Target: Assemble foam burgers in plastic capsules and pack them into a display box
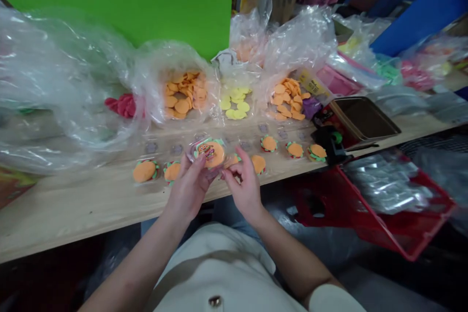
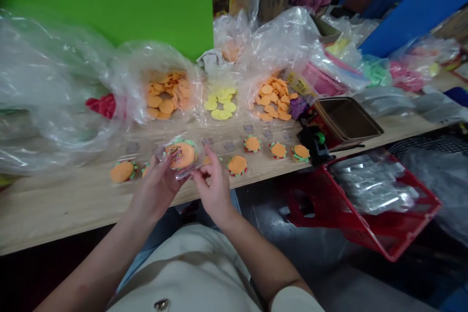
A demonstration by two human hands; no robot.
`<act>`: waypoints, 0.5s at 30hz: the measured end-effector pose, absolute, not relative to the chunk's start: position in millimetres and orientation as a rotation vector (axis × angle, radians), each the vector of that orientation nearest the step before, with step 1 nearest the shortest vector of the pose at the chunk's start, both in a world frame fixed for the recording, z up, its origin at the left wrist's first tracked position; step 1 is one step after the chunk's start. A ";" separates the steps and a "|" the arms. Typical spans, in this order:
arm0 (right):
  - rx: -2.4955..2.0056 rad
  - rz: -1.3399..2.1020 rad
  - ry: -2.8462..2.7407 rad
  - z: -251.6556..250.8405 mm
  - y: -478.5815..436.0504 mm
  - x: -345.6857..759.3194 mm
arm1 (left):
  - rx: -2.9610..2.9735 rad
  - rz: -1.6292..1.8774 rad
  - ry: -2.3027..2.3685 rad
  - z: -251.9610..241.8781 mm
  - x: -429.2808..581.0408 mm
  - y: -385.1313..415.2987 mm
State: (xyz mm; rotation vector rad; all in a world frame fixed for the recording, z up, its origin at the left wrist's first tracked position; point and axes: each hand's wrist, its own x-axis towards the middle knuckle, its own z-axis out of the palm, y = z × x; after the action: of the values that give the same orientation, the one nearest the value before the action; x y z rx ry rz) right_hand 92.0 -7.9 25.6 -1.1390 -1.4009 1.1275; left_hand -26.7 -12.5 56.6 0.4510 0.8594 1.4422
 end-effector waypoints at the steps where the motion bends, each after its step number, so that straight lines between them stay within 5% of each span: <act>1: -1.151 1.142 -1.368 25.6 -9.0 87.4 | 0.455 1.450 0.857 56.8 -28.3 -13.7; 6: -1.259 1.174 -1.311 18.3 -12.6 81.6 | 0.437 1.466 0.859 56.0 -37.1 -15.6; 11: -1.477 0.844 -1.463 21.4 -25.0 92.3 | 0.427 1.564 0.934 54.6 -54.9 -14.6; 15: -1.377 1.168 -1.510 32.0 -26.0 70.9 | 0.441 1.598 0.960 53.2 -63.7 -20.7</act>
State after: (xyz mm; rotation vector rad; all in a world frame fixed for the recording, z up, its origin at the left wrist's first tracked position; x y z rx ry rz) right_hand 70.9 -26.0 32.0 -1.3773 -1.5105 1.1675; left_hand -63.7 -20.7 53.2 0.4408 0.9600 1.5984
